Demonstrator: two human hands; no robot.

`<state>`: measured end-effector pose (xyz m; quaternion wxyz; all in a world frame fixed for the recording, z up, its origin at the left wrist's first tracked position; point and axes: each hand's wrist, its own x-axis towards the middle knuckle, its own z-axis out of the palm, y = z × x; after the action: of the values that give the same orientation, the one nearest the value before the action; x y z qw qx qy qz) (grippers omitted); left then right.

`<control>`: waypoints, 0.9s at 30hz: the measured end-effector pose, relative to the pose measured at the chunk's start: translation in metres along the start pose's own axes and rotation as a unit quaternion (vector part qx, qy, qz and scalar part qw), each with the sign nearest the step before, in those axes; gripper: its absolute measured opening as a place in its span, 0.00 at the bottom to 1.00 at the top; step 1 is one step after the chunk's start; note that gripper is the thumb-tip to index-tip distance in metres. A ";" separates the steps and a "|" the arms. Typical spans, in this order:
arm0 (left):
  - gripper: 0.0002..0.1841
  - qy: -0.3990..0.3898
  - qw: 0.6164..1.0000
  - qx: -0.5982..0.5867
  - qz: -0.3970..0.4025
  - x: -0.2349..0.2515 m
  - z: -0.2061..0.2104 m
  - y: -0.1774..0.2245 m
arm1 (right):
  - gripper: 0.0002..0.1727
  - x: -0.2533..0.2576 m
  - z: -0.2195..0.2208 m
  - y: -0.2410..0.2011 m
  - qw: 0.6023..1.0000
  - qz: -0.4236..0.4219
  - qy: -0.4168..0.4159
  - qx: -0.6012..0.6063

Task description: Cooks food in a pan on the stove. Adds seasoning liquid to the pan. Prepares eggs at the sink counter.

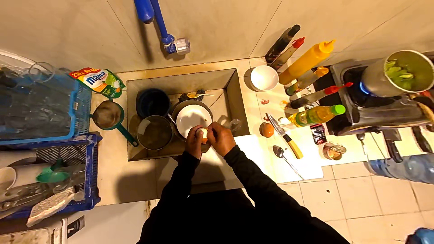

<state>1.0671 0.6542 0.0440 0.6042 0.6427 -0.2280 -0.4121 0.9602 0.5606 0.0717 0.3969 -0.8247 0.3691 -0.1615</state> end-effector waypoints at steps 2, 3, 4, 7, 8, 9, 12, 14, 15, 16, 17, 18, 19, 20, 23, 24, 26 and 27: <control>0.20 -0.017 0.999 -0.040 -0.012 0.001 -0.002 -0.002 | 0.07 0.002 -0.003 0.002 1.000 0.017 0.001 0.013; 0.20 -0.017 0.997 -0.065 -0.026 0.002 -0.002 -0.002 | 0.07 0.003 -0.005 0.003 1.000 0.022 0.001 0.018; 0.20 -0.011 0.995 -0.089 -0.042 0.002 0.000 -0.001 | 0.07 0.004 -0.007 0.004 0.999 0.025 0.001 0.019; 0.22 -0.001 0.987 -0.132 -0.092 0.004 0.004 0.006 | 0.07 0.005 -0.009 0.005 0.999 0.036 0.009 0.015; 0.21 0.001 0.986 -0.138 -0.095 0.004 0.004 0.005 | 0.07 0.005 -0.009 0.003 0.999 0.038 0.011 0.016; 0.21 0.001 0.986 -0.141 -0.090 0.004 0.004 0.004 | 0.07 0.004 -0.009 0.002 0.999 0.036 0.014 0.016; 0.19 0.018 0.984 -0.144 -0.100 0.004 0.006 0.005 | 0.06 0.002 -0.007 -0.001 0.999 0.013 0.031 0.020; 0.16 0.031 0.981 -0.158 -0.112 0.004 0.006 0.006 | 0.05 0.002 -0.009 0.000 0.999 0.008 0.043 0.024; 0.16 0.036 0.978 -0.168 -0.117 0.005 0.005 0.006 | 0.06 0.003 -0.012 0.002 0.998 0.008 0.051 0.025; 0.16 0.041 0.976 -0.178 -0.121 0.005 0.004 0.006 | 0.06 0.004 -0.015 0.004 0.998 0.008 0.058 0.023; 0.16 0.043 0.974 -0.187 -0.124 0.006 0.002 0.006 | 0.06 0.006 -0.019 0.006 0.998 0.010 0.063 0.023; 0.17 0.043 0.971 -0.197 -0.125 0.006 0.000 0.005 | 0.06 0.007 -0.023 0.009 0.997 0.012 0.068 0.020; 0.18 0.043 0.970 -0.205 -0.127 0.006 -0.001 0.004 | 0.06 0.009 -0.025 0.011 0.997 0.016 0.073 0.007; 0.18 0.045 0.969 -0.207 -0.127 0.006 -0.002 0.003 | 0.07 0.010 -0.028 0.013 0.997 0.026 0.070 -0.011; 0.18 0.045 0.971 -0.202 -0.121 0.006 -0.001 0.004 | 0.18 0.012 -0.029 0.015 0.997 0.052 -0.002 -0.049; 0.19 0.044 0.973 -0.196 -0.111 0.005 -0.001 0.005 | 0.21 0.011 -0.026 0.014 0.998 0.046 -0.019 -0.042; 0.21 0.040 0.977 -0.186 -0.094 0.004 0.002 0.006 | 0.23 0.007 -0.013 0.012 0.999 0.029 -0.038 0.017; 0.21 0.035 0.978 -0.185 -0.090 0.003 0.003 0.006 | 0.22 0.005 -0.006 0.010 0.997 0.031 -0.041 0.066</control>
<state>1.0675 0.6492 0.0497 0.6809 0.5516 -0.0681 -0.4769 0.9552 0.5499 0.0675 0.4701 -0.7910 0.3660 -0.1393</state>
